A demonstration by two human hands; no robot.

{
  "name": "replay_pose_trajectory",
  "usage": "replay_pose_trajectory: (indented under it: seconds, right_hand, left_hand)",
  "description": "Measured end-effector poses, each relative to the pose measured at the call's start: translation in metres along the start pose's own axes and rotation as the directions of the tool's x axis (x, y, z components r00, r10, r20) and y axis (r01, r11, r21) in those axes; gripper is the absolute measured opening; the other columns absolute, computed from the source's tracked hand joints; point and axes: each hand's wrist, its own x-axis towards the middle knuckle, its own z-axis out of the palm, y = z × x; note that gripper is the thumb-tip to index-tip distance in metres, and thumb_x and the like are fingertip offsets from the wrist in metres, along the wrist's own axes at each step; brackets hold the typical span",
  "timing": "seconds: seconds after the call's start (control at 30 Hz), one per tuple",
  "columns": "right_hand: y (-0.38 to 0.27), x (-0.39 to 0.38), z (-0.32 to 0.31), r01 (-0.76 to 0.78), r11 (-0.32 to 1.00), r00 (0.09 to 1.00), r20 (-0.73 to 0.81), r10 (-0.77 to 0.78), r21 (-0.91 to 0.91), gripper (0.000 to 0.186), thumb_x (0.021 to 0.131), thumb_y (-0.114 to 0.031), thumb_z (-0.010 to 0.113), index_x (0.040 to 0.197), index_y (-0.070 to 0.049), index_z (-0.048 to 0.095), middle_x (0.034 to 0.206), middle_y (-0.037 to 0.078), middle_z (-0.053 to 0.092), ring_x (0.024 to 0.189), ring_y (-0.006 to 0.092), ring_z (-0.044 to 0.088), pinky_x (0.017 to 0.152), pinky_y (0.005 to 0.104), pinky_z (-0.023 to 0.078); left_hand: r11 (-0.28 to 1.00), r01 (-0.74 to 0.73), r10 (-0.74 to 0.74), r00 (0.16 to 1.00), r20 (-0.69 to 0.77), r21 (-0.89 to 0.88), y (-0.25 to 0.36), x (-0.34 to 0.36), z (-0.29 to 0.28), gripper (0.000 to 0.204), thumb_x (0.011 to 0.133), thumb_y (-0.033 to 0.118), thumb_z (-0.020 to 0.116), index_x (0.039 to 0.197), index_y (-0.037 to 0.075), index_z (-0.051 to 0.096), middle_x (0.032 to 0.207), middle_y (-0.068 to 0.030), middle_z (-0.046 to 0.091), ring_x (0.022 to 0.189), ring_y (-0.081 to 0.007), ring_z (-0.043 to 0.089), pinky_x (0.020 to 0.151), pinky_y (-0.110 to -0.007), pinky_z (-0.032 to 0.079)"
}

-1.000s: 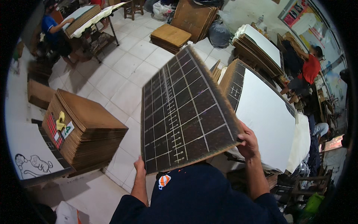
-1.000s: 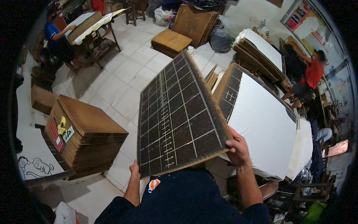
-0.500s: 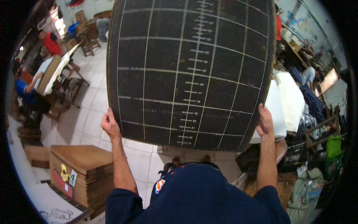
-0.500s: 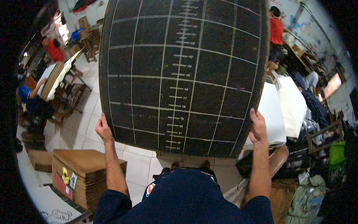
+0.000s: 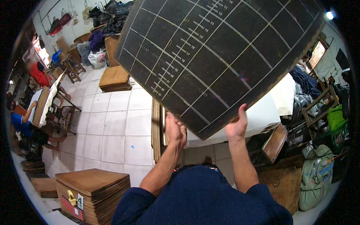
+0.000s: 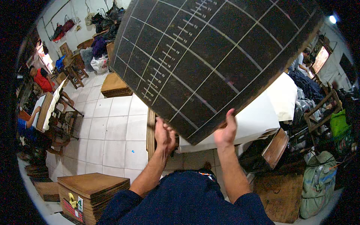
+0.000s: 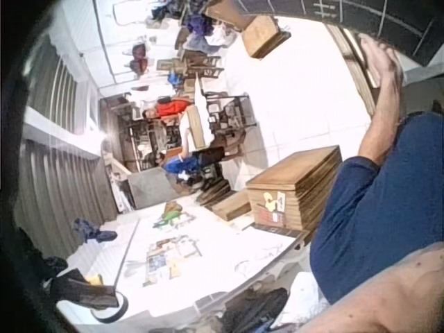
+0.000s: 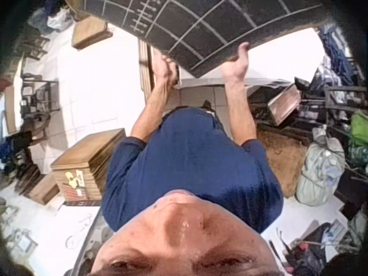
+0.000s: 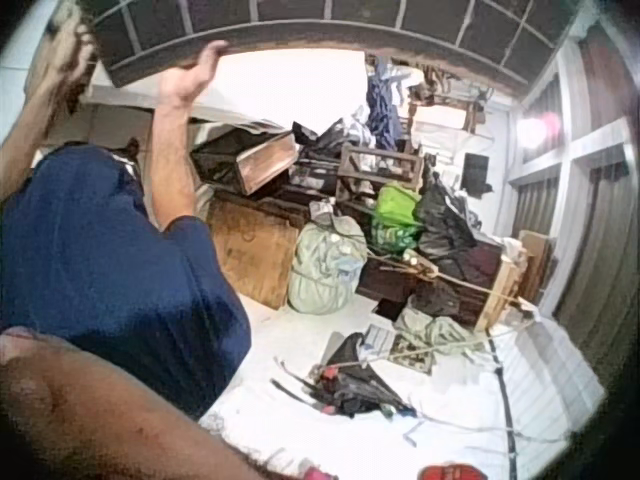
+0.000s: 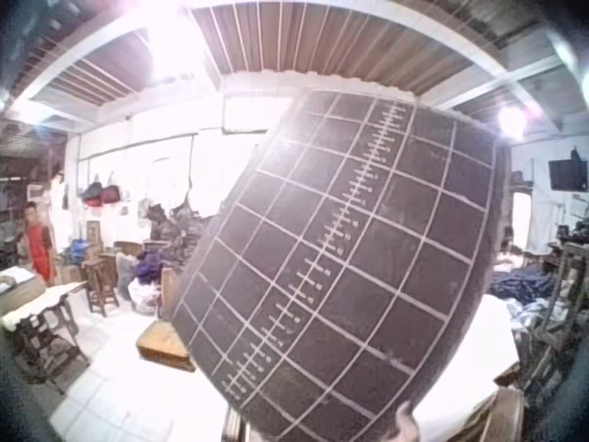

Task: The person places a white fabric onto a screen-printing frame, smooths it, and lifts the frame to inspect the underside. The person repeats this process multiple times, handling the fabric and frame by hand.

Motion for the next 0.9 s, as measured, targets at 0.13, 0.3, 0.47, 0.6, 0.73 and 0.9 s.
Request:
replay_pose_trajectory:
  seconds: [0.13, 0.3, 0.47, 0.6, 0.73, 0.9]
  right_hand:
    - [-0.028, -0.025, -0.029, -0.119, 0.993, 0.891, 0.444, 0.095, 0.024, 0.057, 0.09, -0.028, 0.066, 0.142, -0.013, 0.049, 0.142, 0.005, 0.054, 0.133, 0.025, 0.047, 0.113, 0.0448, 0.033]
    - [-0.121, 0.042, -0.071, 0.041, 0.985, 0.997, -0.062, -0.052, -0.165, 0.072, 0.096, -0.051, 0.057, 0.147, -0.004, 0.036, 0.143, 0.012, 0.047, 0.13, 0.0297, 0.046, 0.11, 0.0457, 0.035]
    - [-0.118, 0.033, -0.131, -0.212, 0.956, 0.941, -0.306, 0.144, -0.202, 0.058, 0.1, -0.038, 0.055, 0.145, -0.005, 0.039, 0.141, 0.013, 0.049, 0.127, 0.0307, 0.048, 0.106, 0.0472, 0.037]
    - [-0.135, 0.016, -0.186, -0.241, 0.963, 0.92, -0.345, 0.187, -0.119, 0.049, 0.101, -0.033, 0.055, 0.139, -0.004, 0.047, 0.138, 0.01, 0.053, 0.124, 0.029, 0.05, 0.107, 0.0475, 0.038]
    - [-0.162, -0.002, -0.215, -0.237, 0.957, 0.887, -0.438, 0.144, -0.166, 0.055, 0.101, -0.032, 0.052, 0.145, -0.002, 0.037, 0.137, 0.012, 0.052, 0.123, 0.0262, 0.052, 0.104, 0.0427, 0.042]
    - [-0.192, 0.003, -0.234, -0.225, 0.949, 0.882, -0.461, 0.102, -0.221, 0.049, 0.1, -0.031, 0.054, 0.139, -0.003, 0.043, 0.129, 0.008, 0.057, 0.112, 0.022, 0.059, 0.092, 0.0373, 0.05]
  left_hand:
    - [0.859, -0.228, 0.432, 0.802, -0.412, 0.458, 0.024, 0.022, -0.034, 0.034, 0.104, 0.034, 0.048, 0.101, 0.002, 0.061, 0.088, -0.0068, 0.065, 0.073, -0.0165, 0.057, 0.068, -0.034, 0.049]
    - [0.656, -0.167, 0.598, 0.71, -0.372, 0.736, 0.038, 0.02, -0.082, 0.033, 0.101, 0.029, 0.053, 0.095, -0.003, 0.06, 0.085, -0.0059, 0.062, 0.073, -0.0144, 0.052, 0.065, -0.034, 0.045]
    - [0.68, -0.219, 0.573, 0.754, -0.321, 0.7, 0.014, 0.013, -0.054, 0.028, 0.1, 0.025, 0.056, 0.098, -0.002, 0.061, 0.082, -0.005, 0.061, 0.074, -0.0143, 0.053, 0.068, -0.034, 0.045]
    - [0.536, -0.115, 0.532, 0.815, -0.229, 0.836, -0.011, 0.02, -0.019, 0.033, 0.097, 0.03, 0.058, 0.105, -0.002, 0.063, 0.09, -0.0149, 0.067, 0.083, -0.0251, 0.063, 0.077, -0.039, 0.049]
    - [0.453, -0.023, 0.47, 0.856, -0.217, 0.891, -0.042, 0.04, 0.007, 0.041, 0.094, 0.038, 0.061, 0.107, -0.001, 0.064, 0.096, -0.02, 0.069, 0.091, -0.0345, 0.066, 0.082, -0.043, 0.049]
    - [0.413, 0.009, 0.423, 0.884, -0.2, 0.911, -0.084, 0.059, 0.024, 0.047, 0.092, 0.044, 0.062, 0.104, -0.001, 0.066, 0.094, -0.0208, 0.07, 0.091, -0.0361, 0.067, 0.082, -0.044, 0.049]
